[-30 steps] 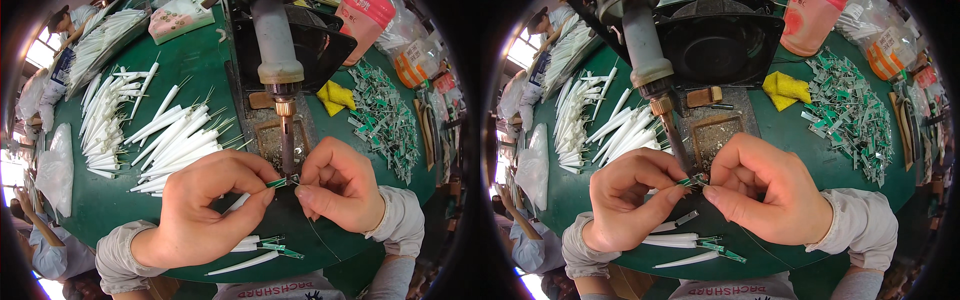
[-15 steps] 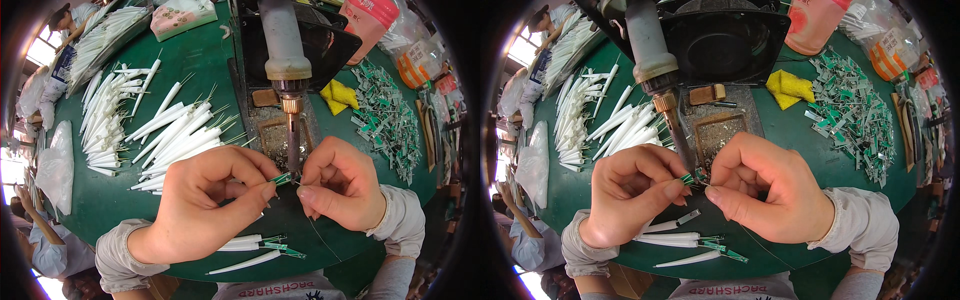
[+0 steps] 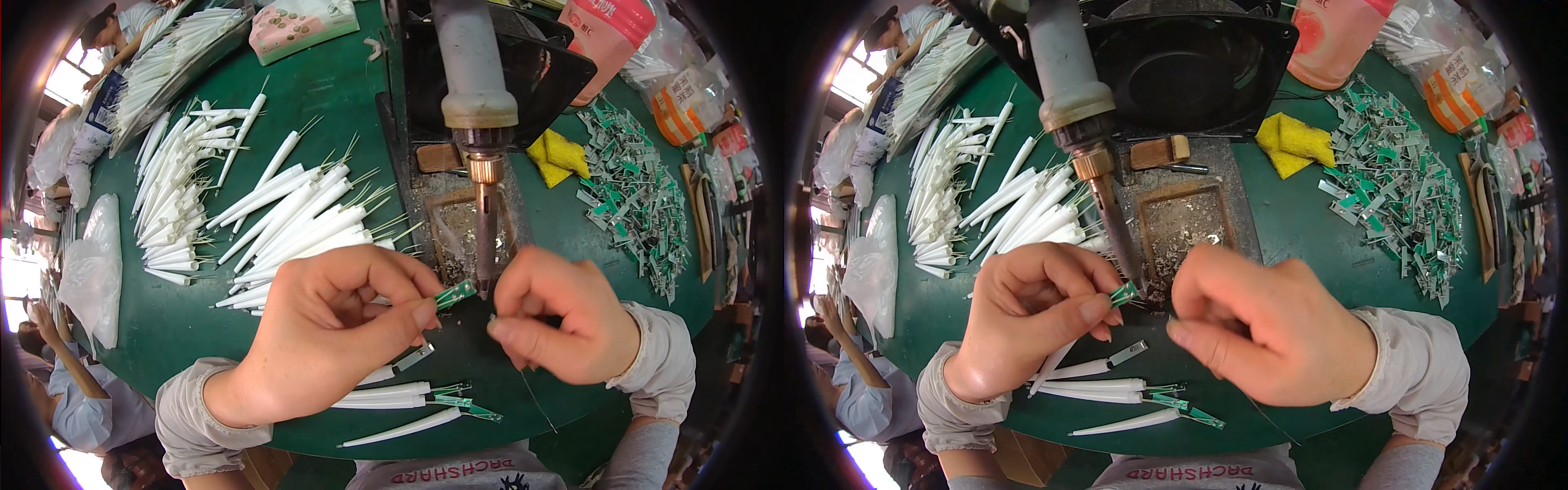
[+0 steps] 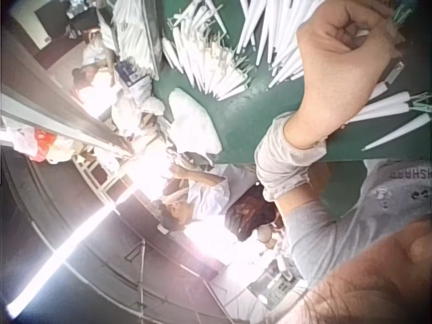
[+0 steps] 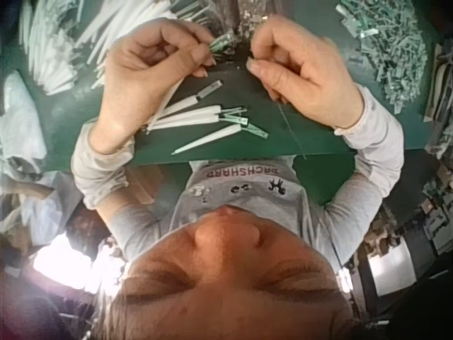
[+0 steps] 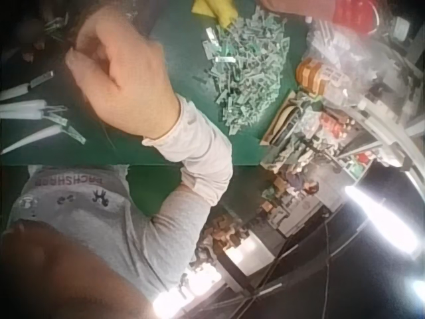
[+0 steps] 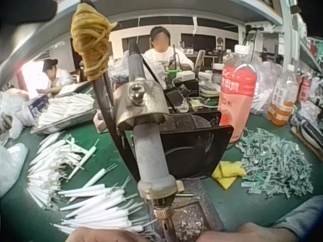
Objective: The person solders insulated wiring to small green circuit boards using a stationary soldering iron and solder wire.
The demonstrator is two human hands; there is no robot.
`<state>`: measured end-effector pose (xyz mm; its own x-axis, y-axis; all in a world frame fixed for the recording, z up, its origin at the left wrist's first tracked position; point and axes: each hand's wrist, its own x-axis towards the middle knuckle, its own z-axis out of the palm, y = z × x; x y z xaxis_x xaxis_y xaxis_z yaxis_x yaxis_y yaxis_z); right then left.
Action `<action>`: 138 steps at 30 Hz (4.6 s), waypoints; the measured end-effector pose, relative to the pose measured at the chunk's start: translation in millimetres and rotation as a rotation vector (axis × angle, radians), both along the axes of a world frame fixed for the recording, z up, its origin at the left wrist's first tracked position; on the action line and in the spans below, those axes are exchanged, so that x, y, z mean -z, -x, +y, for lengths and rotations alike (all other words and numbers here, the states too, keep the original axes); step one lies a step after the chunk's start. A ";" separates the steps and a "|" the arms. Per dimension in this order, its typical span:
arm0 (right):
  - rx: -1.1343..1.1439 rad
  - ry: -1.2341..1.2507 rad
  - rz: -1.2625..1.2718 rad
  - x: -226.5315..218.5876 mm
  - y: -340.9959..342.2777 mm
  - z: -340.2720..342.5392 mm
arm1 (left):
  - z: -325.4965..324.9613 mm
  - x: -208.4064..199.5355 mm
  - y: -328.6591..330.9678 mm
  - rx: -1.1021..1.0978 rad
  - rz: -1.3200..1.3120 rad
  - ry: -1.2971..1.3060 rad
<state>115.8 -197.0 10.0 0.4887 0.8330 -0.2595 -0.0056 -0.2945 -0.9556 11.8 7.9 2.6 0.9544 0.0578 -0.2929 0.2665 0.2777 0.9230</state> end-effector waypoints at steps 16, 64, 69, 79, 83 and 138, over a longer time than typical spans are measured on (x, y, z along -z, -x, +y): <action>0.031 0.780 -1.588 16.5 -41.8 -36.2 | -23.8 22.1 31.0 0.501 -0.706 -0.907; -0.212 0.088 0.602 0.8 -10.2 1.5 | -21.7 16.1 16.6 0.082 -1.389 -1.702; -0.184 -0.045 0.518 11.6 -3.1 -3.0 | -19.4 7.7 21.1 0.112 -1.151 -1.530; -0.146 -0.155 -0.312 2.4 5.6 -3.8 | -4.9 -7.9 13.1 0.294 -0.341 -0.579; -0.093 -0.122 -0.264 1.2 7.6 -3.6 | -5.7 -5.1 15.1 0.268 -0.173 -0.394; 0.067 -0.237 0.329 11.0 -13.3 -6.1 | -5.5 0.9 -0.3 0.031 -0.249 -0.186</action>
<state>129.1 -203.1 -0.9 0.4666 0.8578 -0.2155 -0.3338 -0.0548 -0.9410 12.2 2.5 1.8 0.9976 0.0585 -0.0375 0.0319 0.0931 0.9951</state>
